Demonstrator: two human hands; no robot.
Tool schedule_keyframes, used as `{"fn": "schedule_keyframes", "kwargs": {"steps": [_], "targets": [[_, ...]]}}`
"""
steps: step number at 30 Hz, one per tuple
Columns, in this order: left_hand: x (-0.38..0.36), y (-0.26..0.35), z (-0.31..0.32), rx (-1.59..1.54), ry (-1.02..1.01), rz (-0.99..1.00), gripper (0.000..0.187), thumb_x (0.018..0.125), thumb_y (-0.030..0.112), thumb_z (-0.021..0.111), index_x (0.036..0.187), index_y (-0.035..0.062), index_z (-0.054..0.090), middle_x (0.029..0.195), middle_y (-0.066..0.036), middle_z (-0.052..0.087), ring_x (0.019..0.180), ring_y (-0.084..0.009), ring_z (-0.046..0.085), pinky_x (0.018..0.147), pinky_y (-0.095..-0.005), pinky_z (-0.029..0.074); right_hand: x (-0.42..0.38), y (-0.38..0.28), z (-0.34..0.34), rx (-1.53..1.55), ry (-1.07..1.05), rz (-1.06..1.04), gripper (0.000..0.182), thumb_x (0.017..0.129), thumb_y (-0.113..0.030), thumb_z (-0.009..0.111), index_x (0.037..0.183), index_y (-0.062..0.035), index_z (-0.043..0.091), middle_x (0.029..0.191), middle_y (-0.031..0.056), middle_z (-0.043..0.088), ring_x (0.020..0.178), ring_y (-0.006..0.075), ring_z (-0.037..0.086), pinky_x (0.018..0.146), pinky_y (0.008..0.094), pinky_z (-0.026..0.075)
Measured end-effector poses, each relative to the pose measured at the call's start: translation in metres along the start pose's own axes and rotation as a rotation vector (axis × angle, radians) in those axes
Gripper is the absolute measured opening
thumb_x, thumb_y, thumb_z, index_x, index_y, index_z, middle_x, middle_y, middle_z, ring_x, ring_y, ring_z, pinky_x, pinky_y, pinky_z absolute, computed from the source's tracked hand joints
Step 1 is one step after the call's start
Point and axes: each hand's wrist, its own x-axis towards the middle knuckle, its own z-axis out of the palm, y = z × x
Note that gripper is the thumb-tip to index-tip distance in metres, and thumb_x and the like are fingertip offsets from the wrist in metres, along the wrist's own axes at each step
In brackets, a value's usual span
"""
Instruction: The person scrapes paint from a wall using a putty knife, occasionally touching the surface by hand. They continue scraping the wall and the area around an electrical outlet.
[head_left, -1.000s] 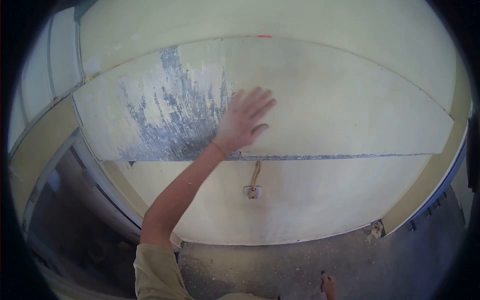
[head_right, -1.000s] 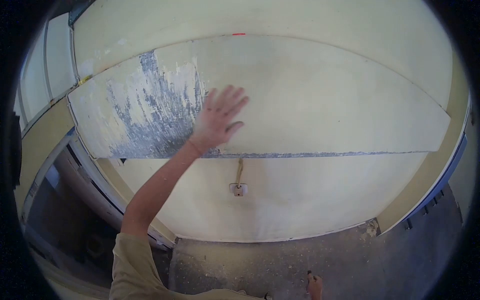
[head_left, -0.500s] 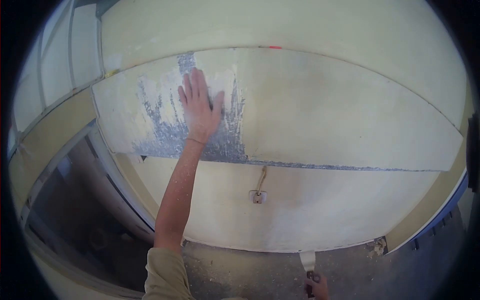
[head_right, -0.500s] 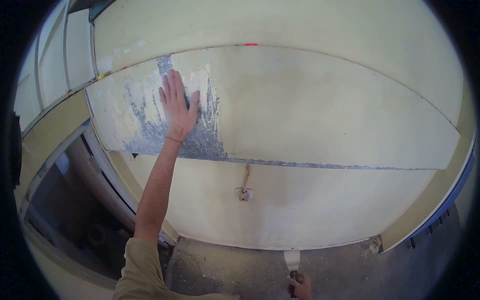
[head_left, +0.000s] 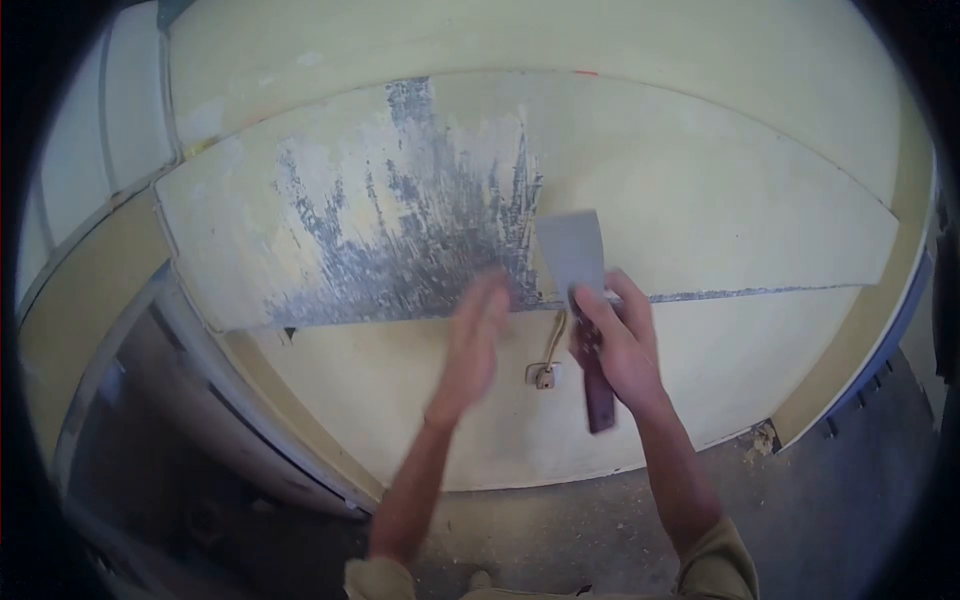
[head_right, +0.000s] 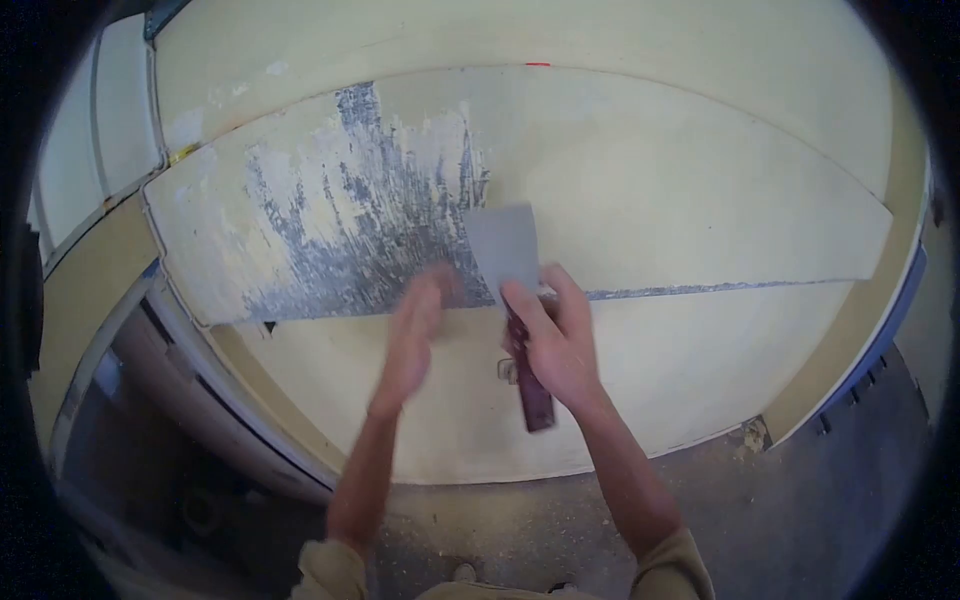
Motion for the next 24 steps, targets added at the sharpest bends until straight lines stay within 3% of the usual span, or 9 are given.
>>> {"fn": "schedule_keyframes", "kwargs": {"steps": [1,3,5,7,9,12,14,22,24], "targets": [[-0.026,0.015,0.01,-0.453,-0.084,-0.252,0.058,0.1,0.03,0.051,0.148,0.0063,0.028,0.123,-0.021,0.059,0.116,-0.0328,0.058,0.092,-0.0445,0.051,0.016,-0.001,0.019,-0.025,0.015,-0.02,0.022,0.098,-0.021,0.057,0.105,-0.0001,0.058,0.074,0.0037,0.06,0.061,0.0108,0.056,0.054,0.028,0.044],[-0.049,0.034,0.017,-0.657,-0.228,-0.368,0.046,0.102,0.027,0.048,0.139,0.0051,0.034,0.103,-0.018,0.064,0.091,-0.0259,0.068,0.069,-0.0332,0.057,0.049,0.014,0.046,-0.094,0.051,-0.078,0.028,0.097,-0.024,0.059,0.113,-0.0007,0.056,0.075,0.0045,0.061,0.064,0.0103,0.056,0.056,0.0264,0.045],[-0.045,0.047,0.007,-0.653,-0.236,-0.353,0.037,0.102,0.025,0.047,0.131,0.0038,0.038,0.096,-0.016,0.063,0.078,-0.0235,0.068,0.061,-0.03,0.056,0.071,0.015,0.073,-0.162,0.081,-0.129,0.036,0.096,-0.026,0.061,0.12,-0.0012,0.054,0.076,0.0053,0.062,0.067,0.0099,0.057,0.059,0.0247,0.045],[-0.037,0.047,-0.004,-0.635,-0.238,-0.354,0.029,0.102,0.023,0.047,0.122,0.0025,0.041,0.089,-0.015,0.063,0.066,-0.0211,0.067,0.053,-0.0268,0.054,0.086,0.015,0.097,-0.07,0.156,-0.224,0.034,0.094,-0.025,0.063,0.116,0.0004,0.057,0.083,0.0051,0.064,0.071,0.0086,0.058,0.061,0.0242,0.046],[-0.021,0.047,-0.012,-0.511,-0.109,-0.179,0.018,0.101,0.018,0.044,0.108,0.0021,0.042,0.077,-0.012,0.06,0.056,-0.0169,0.062,0.045,-0.0257,0.048,0.101,0.014,0.109,-0.032,0.199,-0.249,0.032,0.093,-0.024,0.065,0.112,0.001,0.058,0.087,0.0056,0.065,0.073,0.0083,0.058,0.062,0.0242,0.046],[0.004,0.047,-0.037,-0.439,-0.2,-0.205,0.022,0.1,0.021,0.043,0.113,0.0037,0.042,0.071,-0.012,0.059,0.052,-0.0208,0.062,0.044,-0.0309,0.051,0.123,0.01,0.117,-0.046,0.205,-0.215,0.028,0.092,-0.022,0.066,0.107,0.0002,0.058,0.086,0.0076,0.066,0.071,0.0102,0.06,0.06,0.0245,0.046],[0.02,0.046,-0.042,-0.424,-0.183,-0.176,0.02,0.1,0.022,0.043,0.11,0.0035,0.042,0.069,-0.012,0.059,0.05,-0.0197,0.061,0.043,-0.0309,0.05,0.136,0.01,0.122,-0.012,0.324,-0.316,0.017,0.091,-0.016,0.064,0.093,0.0007,0.061,0.078,0.0097,0.066,0.063,0.0119,0.059,0.057,0.0279,0.047],[0.043,0.057,-0.03,-0.372,-0.095,-0.174,0.025,0.103,0.027,0.042,0.104,0.002,0.044,0.064,-0.009,0.055,0.046,-0.0169,0.058,0.04,-0.031,0.05,0.164,0.008,0.113,-0.043,0.361,-0.354,0.018,0.089,-0.015,0.065,0.087,0.0029,0.064,0.073,0.0066,0.065,0.06,0.0094,0.056,0.053,0.0255,0.042],[0.048,0.052,-0.025,-0.16,-0.005,-0.05,0.026,0.103,0.027,0.041,0.101,0.0009,0.046,0.063,-0.009,0.055,0.045,-0.0159,0.058,0.038,-0.0306,0.05,0.163,-0.001,0.118,-0.069,0.359,-0.386,0.018,0.089,-0.016,0.066,0.085,0.0017,0.065,0.07,0.0048,0.063,0.057,0.0087,0.054,0.05,0.0236,0.041]]}}
